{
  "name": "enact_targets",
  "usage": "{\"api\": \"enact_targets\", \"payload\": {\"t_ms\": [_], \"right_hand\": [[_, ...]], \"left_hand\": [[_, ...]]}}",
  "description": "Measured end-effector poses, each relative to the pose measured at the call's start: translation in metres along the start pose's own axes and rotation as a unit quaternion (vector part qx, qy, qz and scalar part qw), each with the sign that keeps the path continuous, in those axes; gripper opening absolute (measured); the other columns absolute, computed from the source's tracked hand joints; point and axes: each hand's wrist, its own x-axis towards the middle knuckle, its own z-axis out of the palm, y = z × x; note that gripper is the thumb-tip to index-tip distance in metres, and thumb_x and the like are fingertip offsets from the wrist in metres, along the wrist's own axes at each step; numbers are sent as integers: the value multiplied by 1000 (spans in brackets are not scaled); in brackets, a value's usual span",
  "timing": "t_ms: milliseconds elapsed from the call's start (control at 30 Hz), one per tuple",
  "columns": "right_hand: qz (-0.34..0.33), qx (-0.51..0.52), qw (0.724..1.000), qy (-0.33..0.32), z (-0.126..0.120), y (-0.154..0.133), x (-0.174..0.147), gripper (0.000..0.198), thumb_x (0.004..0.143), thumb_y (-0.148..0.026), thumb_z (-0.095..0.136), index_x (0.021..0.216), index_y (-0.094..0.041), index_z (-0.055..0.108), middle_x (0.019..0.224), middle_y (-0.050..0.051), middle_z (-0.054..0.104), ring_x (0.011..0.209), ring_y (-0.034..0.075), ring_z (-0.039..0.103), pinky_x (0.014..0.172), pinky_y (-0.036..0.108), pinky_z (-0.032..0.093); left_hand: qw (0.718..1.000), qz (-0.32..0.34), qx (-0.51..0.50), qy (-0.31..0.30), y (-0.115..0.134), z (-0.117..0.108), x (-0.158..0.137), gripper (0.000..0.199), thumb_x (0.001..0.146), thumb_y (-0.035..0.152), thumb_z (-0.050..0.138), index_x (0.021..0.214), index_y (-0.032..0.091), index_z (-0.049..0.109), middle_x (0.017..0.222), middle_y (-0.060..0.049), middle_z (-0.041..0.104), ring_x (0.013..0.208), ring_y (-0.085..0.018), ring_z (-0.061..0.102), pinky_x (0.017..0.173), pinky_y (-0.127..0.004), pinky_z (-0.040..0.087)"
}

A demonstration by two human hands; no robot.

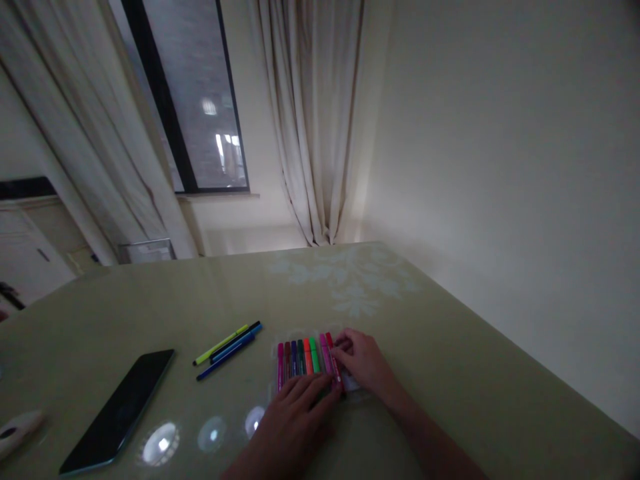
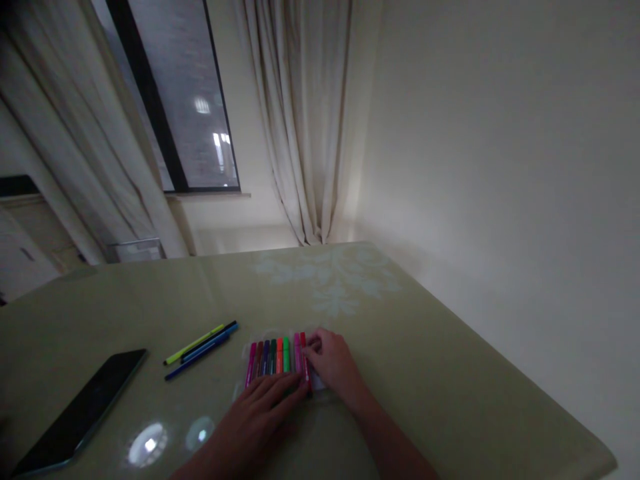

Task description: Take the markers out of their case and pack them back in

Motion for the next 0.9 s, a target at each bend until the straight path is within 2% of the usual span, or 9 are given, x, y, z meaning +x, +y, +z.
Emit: {"api": "enact_targets", "payload": {"t_ms": [133, 267, 367, 433, 533, 633, 700, 800, 900], "right_hand": [[-11, -80, 997, -1, 5, 2, -1, 8, 85, -15, 72, 78, -18, 70, 78, 4, 74, 74, 18, 67, 69, 27, 46], [-31, -126, 992, -2, 9, 2, -3, 11, 88, -14, 69, 78, -19, 67, 78, 3, 73, 73, 18, 65, 69, 27, 42], [-39, -119, 992, 0, 9, 0, -4, 10, 89, -16, 68, 79, -18, 67, 79, 4, 73, 75, 19, 65, 69, 27, 42], [-44, -100, 994, 6, 7, -2, -4, 12, 92, -18, 65, 80, -18, 68, 79, 5, 74, 74, 19, 66, 68, 27, 42], [-57, -56, 997, 18, 4, -6, -4, 17, 95, -21, 59, 82, -18, 69, 78, 5, 74, 73, 19, 66, 67, 27, 42], [-68, -16, 997, 25, 3, -9, -7, 18, 94, -26, 58, 82, -18, 70, 77, 5, 74, 71, 19, 66, 67, 28, 43], [-75, 6, 997, 27, 2, -10, -8, 20, 95, -30, 58, 82, -19, 70, 77, 5, 74, 70, 19, 66, 66, 28, 44], [-84, 32, 996, 26, 2, -11, -9, 22, 95, -33, 57, 84, -19, 70, 77, 5, 74, 69, 19, 66, 65, 28, 45], [-91, 58, 994, 19, 4, -13, -9, 24, 96, -36, 57, 84, -20, 70, 77, 4, 73, 69, 18, 65, 66, 29, 46]], "left_hand": [[1000, -14, 3, -4, 3, 2, 2, 73, 89, 21, 74, 153, 34, 41, 153, -2, 55, 132, -28, 57, 109, -47, 51], [1000, -16, -6, 11, 7, 0, 4, 67, 91, 28, 72, 151, 33, 43, 151, -3, 57, 132, -28, 57, 109, -45, 50], [999, -14, -18, 49, -8, -4, -2, 59, 97, 36, 65, 152, 32, 43, 148, -3, 59, 129, -25, 59, 108, -41, 50], [993, -66, -7, 100, -31, -9, -12, 44, 102, 35, 54, 146, 30, 51, 140, -4, 65, 125, -24, 61, 105, -40, 50], [961, -234, 53, 138, -73, -19, -31, 34, 104, 27, 40, 127, 21, 65, 129, -11, 69, 119, -29, 62, 103, -47, 49], [920, -354, 121, 119, -101, -28, -49, 38, 102, 24, 36, 123, 15, 66, 122, -16, 68, 110, -34, 62, 94, -51, 51], [909, -386, 126, 91, -108, -31, -55, 36, 101, 24, 36, 118, 15, 67, 117, -16, 68, 107, -33, 63, 92, -49, 51], [912, -395, 86, 70, -108, -32, -55, 31, 98, 25, 40, 105, 17, 69, 108, -14, 69, 104, -32, 63, 93, -47, 50], [912, -397, -8, 103, -101, -32, -46, 27, 95, 27, 43, 97, 19, 69, 104, -12, 69, 101, -31, 65, 92, -47, 51]]}}
